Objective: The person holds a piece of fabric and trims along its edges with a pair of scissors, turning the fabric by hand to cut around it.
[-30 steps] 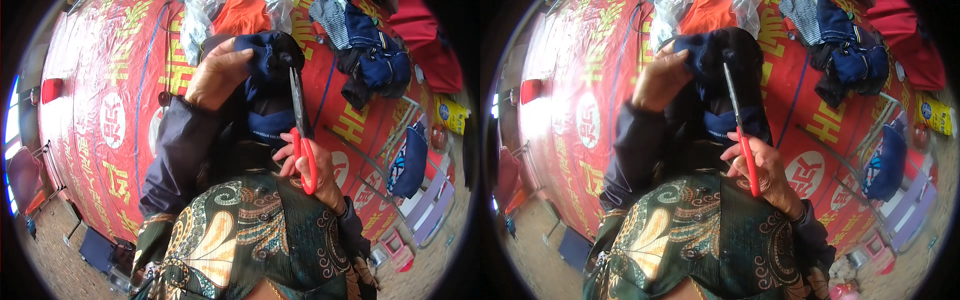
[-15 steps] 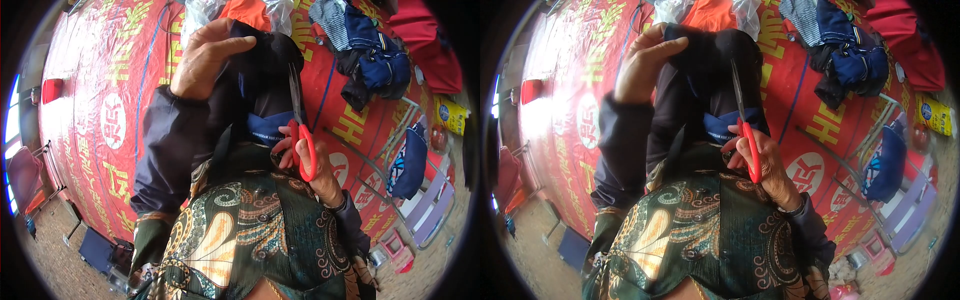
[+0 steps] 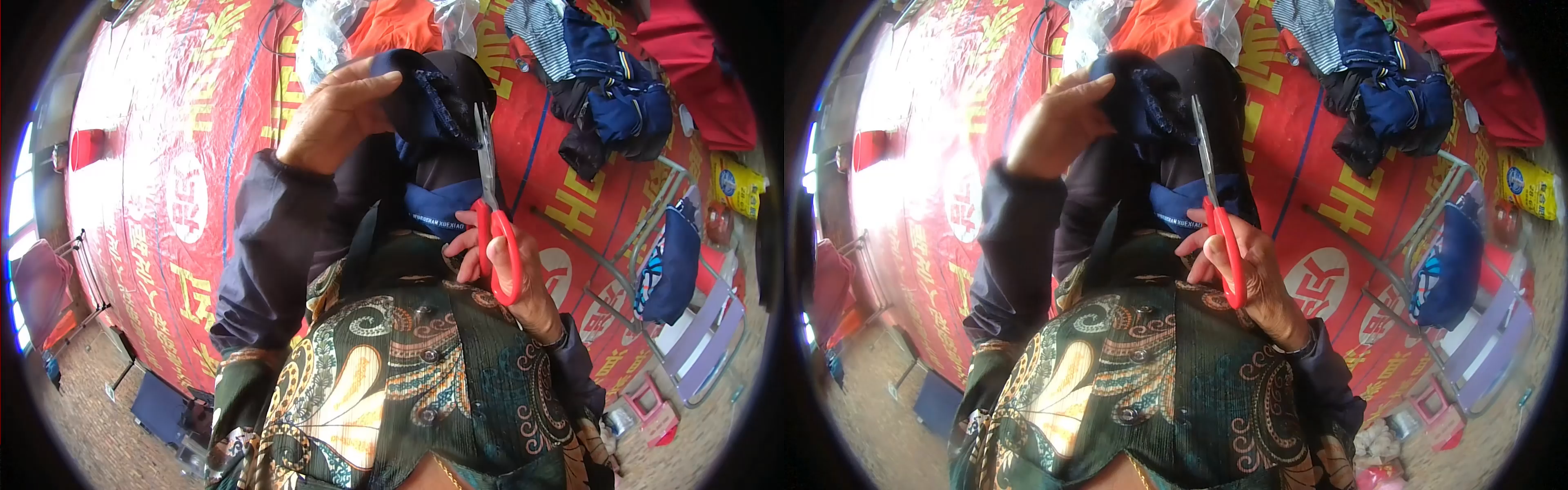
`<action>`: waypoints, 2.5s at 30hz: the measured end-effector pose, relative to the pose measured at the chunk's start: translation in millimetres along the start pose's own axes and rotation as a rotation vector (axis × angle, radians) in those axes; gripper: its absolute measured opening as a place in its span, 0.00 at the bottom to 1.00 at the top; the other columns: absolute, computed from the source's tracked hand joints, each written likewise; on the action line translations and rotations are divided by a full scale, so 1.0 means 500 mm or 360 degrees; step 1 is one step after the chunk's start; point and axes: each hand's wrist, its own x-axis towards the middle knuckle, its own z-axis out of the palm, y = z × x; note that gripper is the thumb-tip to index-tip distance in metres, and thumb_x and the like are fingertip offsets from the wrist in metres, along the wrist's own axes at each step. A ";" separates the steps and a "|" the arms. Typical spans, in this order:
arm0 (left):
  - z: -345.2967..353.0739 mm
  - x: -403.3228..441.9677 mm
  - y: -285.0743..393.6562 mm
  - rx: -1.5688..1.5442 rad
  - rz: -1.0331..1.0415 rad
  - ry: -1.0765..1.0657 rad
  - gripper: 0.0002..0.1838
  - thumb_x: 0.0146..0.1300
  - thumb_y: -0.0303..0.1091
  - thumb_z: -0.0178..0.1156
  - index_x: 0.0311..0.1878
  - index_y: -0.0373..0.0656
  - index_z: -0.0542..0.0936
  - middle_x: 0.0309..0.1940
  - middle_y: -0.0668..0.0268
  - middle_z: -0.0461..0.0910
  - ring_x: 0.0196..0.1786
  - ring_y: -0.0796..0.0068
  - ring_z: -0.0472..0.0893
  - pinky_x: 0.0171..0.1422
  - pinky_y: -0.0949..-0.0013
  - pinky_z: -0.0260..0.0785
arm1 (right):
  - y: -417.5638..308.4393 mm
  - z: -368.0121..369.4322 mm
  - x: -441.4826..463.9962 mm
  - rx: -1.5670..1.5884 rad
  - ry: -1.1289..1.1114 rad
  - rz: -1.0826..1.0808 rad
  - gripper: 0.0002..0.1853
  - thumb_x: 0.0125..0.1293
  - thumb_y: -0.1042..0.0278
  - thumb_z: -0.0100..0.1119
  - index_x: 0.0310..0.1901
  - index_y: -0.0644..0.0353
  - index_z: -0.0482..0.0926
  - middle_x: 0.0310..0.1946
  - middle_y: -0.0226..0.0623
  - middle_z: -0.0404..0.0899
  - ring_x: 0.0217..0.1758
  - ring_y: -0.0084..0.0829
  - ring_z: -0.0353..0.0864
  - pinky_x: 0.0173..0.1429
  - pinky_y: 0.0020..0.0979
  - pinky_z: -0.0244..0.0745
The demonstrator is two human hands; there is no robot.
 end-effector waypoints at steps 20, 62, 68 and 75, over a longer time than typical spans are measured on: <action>0.038 0.041 -0.072 -0.0378 0.0086 -0.0167 0.11 0.69 0.30 0.56 0.52 0.39 0.77 0.45 0.66 0.83 0.47 0.72 0.83 0.56 0.64 0.74 | -0.026 -0.023 -0.055 -0.0341 -0.0005 -0.0036 0.37 0.69 0.44 0.57 0.63 0.73 0.68 0.38 0.41 0.82 0.29 0.24 0.80 0.40 0.26 0.78; 0.066 0.028 -0.136 -0.0295 -0.0281 -0.0106 0.11 0.61 0.22 0.65 0.48 0.39 0.81 0.42 0.64 0.85 0.45 0.73 0.84 0.55 0.66 0.77 | -0.048 0.002 -0.040 -0.0246 0.0058 0.0299 0.50 0.68 0.26 0.42 0.62 0.80 0.66 0.34 0.42 0.81 0.29 0.20 0.79 0.36 0.22 0.73; 0.074 0.028 -0.136 -0.0386 -0.0211 -0.0102 0.09 0.60 0.21 0.64 0.45 0.38 0.82 0.40 0.63 0.86 0.44 0.71 0.84 0.55 0.65 0.76 | -0.047 0.005 -0.048 -0.0267 0.0047 0.0293 0.50 0.68 0.26 0.41 0.62 0.79 0.66 0.37 0.43 0.81 0.31 0.20 0.79 0.37 0.22 0.74; 0.076 0.033 -0.146 -0.0492 -0.0095 -0.0133 0.15 0.61 0.19 0.62 0.52 0.38 0.79 0.44 0.62 0.85 0.48 0.69 0.83 0.60 0.63 0.74 | -0.024 -0.009 -0.055 0.0039 -0.0009 0.0315 0.44 0.69 0.33 0.48 0.64 0.75 0.65 0.41 0.42 0.82 0.36 0.23 0.82 0.41 0.21 0.78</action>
